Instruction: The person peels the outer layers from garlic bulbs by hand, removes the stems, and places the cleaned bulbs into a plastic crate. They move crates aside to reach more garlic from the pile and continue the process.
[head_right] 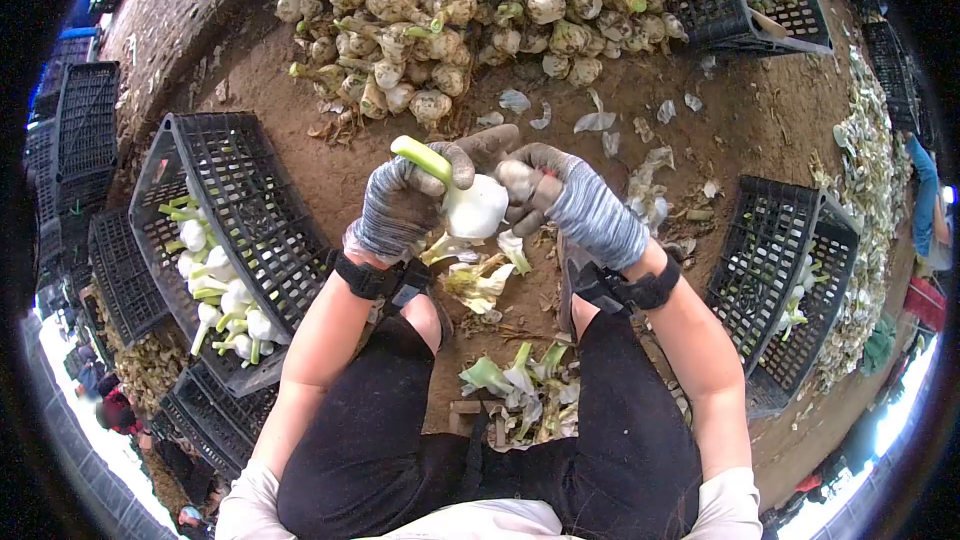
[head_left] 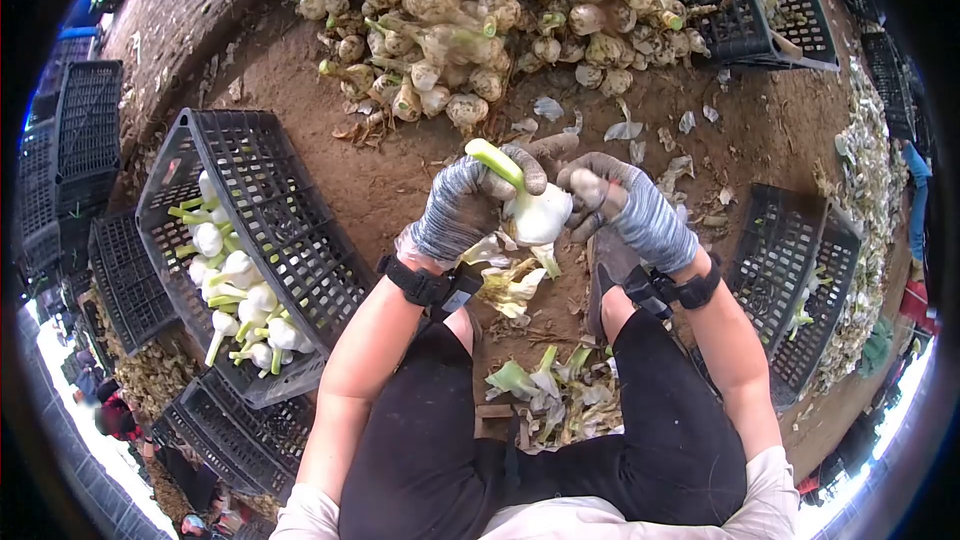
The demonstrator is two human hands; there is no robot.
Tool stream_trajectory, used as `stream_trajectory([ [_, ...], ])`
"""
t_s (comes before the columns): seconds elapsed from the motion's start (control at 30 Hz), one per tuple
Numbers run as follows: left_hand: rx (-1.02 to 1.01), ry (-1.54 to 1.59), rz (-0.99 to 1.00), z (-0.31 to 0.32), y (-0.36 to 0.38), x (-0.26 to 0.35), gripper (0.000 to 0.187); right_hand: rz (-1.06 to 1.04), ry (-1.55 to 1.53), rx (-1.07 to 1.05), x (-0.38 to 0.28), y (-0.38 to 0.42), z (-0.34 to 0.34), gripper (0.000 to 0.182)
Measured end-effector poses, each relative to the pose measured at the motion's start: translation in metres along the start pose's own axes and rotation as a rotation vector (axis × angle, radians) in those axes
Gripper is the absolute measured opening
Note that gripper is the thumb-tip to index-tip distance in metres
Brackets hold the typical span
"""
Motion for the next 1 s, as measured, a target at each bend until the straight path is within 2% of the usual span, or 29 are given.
stream_trajectory([
  [0.03,-0.007,-0.078,0.087,0.002,-0.002,0.003,0.035,0.016,0.192,0.036,0.000,0.001,0.000,0.031],
  [0.07,-0.014,-0.157,0.174,0.005,-0.003,0.007,0.035,0.015,0.193,0.035,0.003,0.001,0.001,0.031],
  [0.13,-0.067,-0.124,0.120,0.000,-0.003,0.006,0.033,-0.259,0.426,0.076,-0.006,0.003,0.003,0.027],
  [0.17,-0.119,-0.091,0.063,0.003,-0.003,0.005,0.032,-0.135,0.251,0.081,-0.007,0.004,0.002,0.027],
  [0.2,-0.119,-0.092,0.064,0.005,-0.001,0.004,0.032,-0.136,0.250,0.080,-0.002,0.000,-0.002,0.027],
  [0.27,-0.113,0.361,-0.012,0.012,0.001,0.002,0.030,-0.244,0.315,0.173,0.006,-0.009,-0.016,0.027],
  [0.3,0.039,0.417,-0.007,-0.004,0.002,0.001,0.027,-0.194,0.378,0.188,0.010,-0.010,-0.013,0.025],
  [0.33,0.190,0.469,0.084,-0.012,0.000,-0.002,0.025,-0.132,0.317,0.165,0.026,-0.010,-0.010,0.022],
  [0.4,0.214,0.376,0.130,-0.012,-0.007,-0.007,0.029,-0.223,0.399,-0.019,0.035,-0.004,0.015,0.022],
  [0.43,0.204,0.293,0.176,-0.019,-0.008,-0.009,0.035,0.021,0.187,-0.253,0.046,0.009,0.019,0.022],
  [0.47,0.215,0.135,0.254,-0.025,-0.007,-0.008,0.037,-0.089,0.220,-0.272,0.032,0.014,0.019,0.026],
  [0.53,0.241,0.155,0.306,-0.035,-0.005,-0.011,0.034,-0.031,-0.130,-0.084,0.000,0.027,-0.001,0.047],
  [0.6,0.254,0.111,0.351,-0.029,-0.002,-0.007,0.032,-0.148,-0.805,-0.448,-0.007,0.030,-0.019,0.042],
  [0.67,0.266,0.072,0.401,-0.026,0.001,-0.001,0.030,-0.429,-0.803,-0.665,-0.027,0.038,-0.038,0.032],
  [0.73,0.268,0.066,0.425,-0.028,0.004,0.005,0.027,-0.168,-0.049,0.213,0.006,0.040,-0.071,0.020],
  [0.77,0.290,0.044,0.480,-0.018,0.007,0.009,0.025,-0.072,0.606,-0.008,0.018,0.021,-0.070,0.021],
  [0.8,0.286,0.039,0.482,-0.005,0.013,0.015,0.025,-0.167,0.857,-0.237,0.029,0.006,-0.047,0.031],
  [0.87,0.467,-0.325,0.552,0.016,0.046,0.041,0.022,-0.042,1.574,-0.248,0.044,-0.003,-0.035,0.037],
  [1.0,0.900,-0.893,1.007,0.059,0.159,0.111,0.026,-0.177,1.351,-0.153,0.048,-0.014,-0.031,0.040],
])
Point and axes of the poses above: each hand's wrist, its own y-axis away from the middle knuckle, its own z-axis out of the palm, x = y × z, the point moved 6 cm from there along -y, towards the middle knuckle, and after that the axes turned 8 degrees about y, right-handed, at the moved point
